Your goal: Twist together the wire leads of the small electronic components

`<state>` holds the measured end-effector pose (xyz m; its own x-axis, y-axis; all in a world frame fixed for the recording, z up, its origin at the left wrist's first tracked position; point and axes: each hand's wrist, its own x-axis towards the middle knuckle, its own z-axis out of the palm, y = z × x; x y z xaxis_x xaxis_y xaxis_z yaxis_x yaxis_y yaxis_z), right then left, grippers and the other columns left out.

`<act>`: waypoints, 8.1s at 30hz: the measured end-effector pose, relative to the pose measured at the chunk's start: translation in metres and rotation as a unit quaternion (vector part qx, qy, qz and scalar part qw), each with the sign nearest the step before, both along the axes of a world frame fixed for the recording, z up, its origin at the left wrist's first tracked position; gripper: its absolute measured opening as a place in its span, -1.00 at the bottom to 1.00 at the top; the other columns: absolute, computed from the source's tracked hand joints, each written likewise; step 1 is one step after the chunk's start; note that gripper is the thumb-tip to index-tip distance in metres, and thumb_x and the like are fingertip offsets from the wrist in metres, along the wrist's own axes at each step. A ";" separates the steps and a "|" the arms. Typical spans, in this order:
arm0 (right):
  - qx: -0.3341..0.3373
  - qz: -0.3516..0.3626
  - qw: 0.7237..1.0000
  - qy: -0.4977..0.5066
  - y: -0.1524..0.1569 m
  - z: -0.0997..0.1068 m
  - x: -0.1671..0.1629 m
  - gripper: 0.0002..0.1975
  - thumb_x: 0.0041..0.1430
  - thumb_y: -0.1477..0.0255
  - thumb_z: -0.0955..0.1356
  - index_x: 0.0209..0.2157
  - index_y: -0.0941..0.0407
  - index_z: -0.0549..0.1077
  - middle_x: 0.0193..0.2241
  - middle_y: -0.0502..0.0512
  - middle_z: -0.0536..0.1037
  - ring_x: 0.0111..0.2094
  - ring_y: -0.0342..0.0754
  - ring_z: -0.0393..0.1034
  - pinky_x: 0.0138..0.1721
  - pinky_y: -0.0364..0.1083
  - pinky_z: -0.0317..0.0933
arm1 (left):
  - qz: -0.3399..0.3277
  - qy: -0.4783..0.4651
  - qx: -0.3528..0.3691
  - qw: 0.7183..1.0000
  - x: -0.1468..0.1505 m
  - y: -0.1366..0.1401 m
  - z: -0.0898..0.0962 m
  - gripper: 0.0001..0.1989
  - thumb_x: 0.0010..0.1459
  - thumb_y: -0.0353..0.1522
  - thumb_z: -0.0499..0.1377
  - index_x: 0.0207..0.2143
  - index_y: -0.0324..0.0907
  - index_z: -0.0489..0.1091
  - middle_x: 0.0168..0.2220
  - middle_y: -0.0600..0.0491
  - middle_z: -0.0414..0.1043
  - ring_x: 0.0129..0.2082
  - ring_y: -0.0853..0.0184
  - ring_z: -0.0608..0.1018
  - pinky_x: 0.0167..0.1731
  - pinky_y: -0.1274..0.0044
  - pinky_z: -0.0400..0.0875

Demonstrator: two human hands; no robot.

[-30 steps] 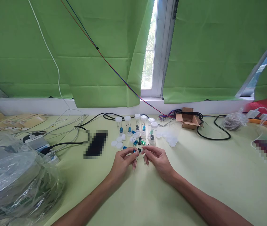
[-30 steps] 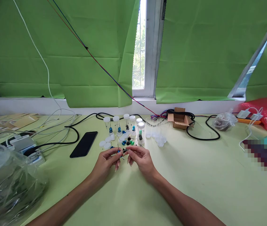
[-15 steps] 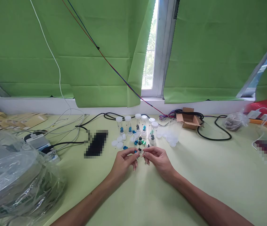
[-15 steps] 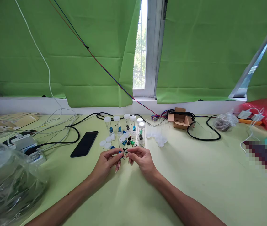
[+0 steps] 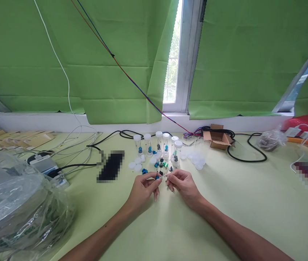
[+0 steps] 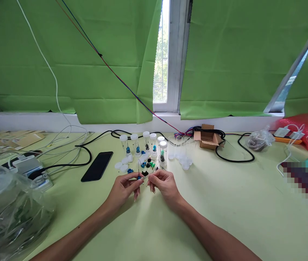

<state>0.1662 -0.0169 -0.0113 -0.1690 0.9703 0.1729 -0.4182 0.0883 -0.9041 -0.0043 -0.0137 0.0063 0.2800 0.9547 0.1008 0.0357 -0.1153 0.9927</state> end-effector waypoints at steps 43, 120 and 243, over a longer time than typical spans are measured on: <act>0.155 -0.153 0.966 -0.139 -0.003 -0.001 0.000 -0.87 0.16 0.33 0.39 -0.32 0.07 0.58 -0.30 0.11 0.42 -0.41 -0.09 0.35 -0.47 -0.11 0.28 | 0.025 -0.007 0.011 1.000 0.002 -0.001 0.001 -0.73 0.06 -0.22 0.26 -0.28 -0.24 0.48 -0.68 0.12 0.34 -0.70 0.42 0.33 -0.62 0.55 0.28; -0.064 0.046 0.995 0.069 0.001 0.001 0.001 -0.71 0.05 0.22 0.47 -0.28 0.15 0.56 -0.43 0.03 0.46 -0.55 -0.20 0.26 -0.50 -0.14 0.09 | 0.074 0.056 0.166 0.982 0.000 -0.004 -0.002 -0.78 0.14 -0.29 0.21 -0.19 -0.20 0.49 -0.45 0.08 0.40 -0.65 0.46 0.44 -0.65 0.60 0.37; 0.014 -0.054 0.990 -0.127 -0.001 -0.003 -0.002 -0.60 0.17 0.10 0.34 -0.50 0.16 0.36 -0.72 -0.10 0.33 -0.77 -0.27 0.14 -0.77 -0.25 0.01 | 0.026 0.024 0.050 0.998 0.003 -0.008 0.009 -0.70 0.10 -0.27 0.24 -0.16 -0.28 0.48 -0.65 0.13 0.34 -0.69 0.45 0.36 -0.63 0.58 0.30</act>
